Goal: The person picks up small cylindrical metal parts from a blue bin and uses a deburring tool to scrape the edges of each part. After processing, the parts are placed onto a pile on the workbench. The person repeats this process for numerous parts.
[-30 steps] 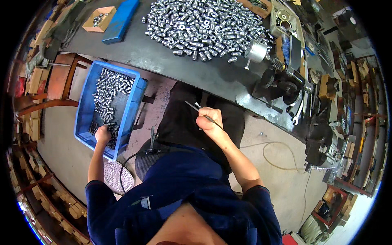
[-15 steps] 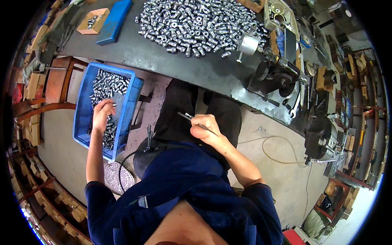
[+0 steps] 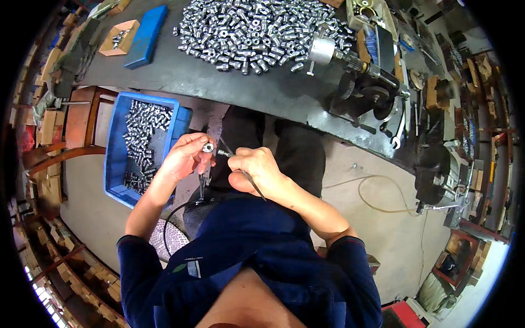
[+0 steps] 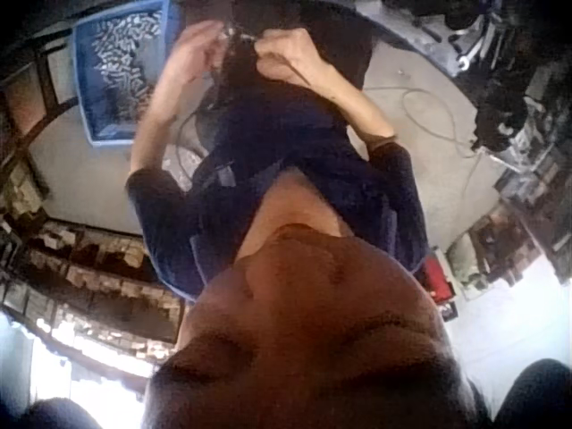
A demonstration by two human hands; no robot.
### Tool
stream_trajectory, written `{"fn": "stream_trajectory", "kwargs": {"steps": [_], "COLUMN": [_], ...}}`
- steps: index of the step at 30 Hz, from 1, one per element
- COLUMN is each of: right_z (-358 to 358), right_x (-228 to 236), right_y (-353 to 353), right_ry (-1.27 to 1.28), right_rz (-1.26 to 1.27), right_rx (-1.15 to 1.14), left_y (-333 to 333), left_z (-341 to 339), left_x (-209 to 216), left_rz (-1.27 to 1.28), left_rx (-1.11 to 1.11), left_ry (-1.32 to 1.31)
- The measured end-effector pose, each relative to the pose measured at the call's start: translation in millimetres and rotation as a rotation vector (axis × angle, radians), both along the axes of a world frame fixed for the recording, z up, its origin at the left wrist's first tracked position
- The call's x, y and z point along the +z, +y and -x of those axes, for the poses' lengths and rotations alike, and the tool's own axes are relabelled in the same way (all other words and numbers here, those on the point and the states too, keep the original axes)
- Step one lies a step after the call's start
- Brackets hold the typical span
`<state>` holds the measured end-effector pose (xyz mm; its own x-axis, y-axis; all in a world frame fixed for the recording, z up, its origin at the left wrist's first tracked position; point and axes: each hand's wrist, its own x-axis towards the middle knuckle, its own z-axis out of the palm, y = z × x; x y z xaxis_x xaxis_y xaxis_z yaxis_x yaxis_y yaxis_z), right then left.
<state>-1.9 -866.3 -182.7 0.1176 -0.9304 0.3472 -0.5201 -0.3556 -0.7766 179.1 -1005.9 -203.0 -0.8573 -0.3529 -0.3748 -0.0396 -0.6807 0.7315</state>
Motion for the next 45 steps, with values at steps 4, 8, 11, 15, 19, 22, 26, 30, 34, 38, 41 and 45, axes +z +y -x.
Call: {"fn": "stream_trajectory", "kwargs": {"steps": [4,8,11,15,19,22,26,30,34,38,41,45], "right_z": [-4,-4,-4,-7,-8,-11,-11,-10,-10,-7,-2,-1], "right_x": [4,1,7,-4,-5,-3,-4,2,-1,-5,-7,-3], "right_y": [-3,-4,-6,-4,-2,-2,-3,-3,-4,-7,-5,-6], "right_ry": [-0.014,-0.003,0.008,0.026,0.028,0.051,0.049,0.035,-0.02,-0.123,-0.137,-0.139], "right_rz": [0.002,-0.034,-0.06,-0.077,-0.059,-0.051,0.004,-0.023,-0.052,-0.046,-0.089,-0.041], "right_rx": [-0.02,0.002,0.012,-0.009,-0.06,-0.101,-0.127,-0.133,-0.122,-0.1,-0.116,-0.098], "left_y": [5,9,10,14,17,19,22,23,28,19,19,20], "left_z": [-3,-4,-2,5,9,11,14,17,21,20,22,24], "left_x": [3,6,8,22,24,24,33,31,27,19,18,16], "left_rz": [-0.056,0.031,0.227,0.552,0.575,0.599,0.772,0.636,0.496,0.54,0.531,0.528], "left_rx": [0.026,0.073,0.069,0.004,0.065,0.098,0.09,0.1,0.134,0.067,0.056,0.023], "left_ry": [0.045,-0.049,-0.092,-0.21,-0.162,-0.145,-0.212,-0.219,-0.232,-0.112,-0.016,-0.011]}}
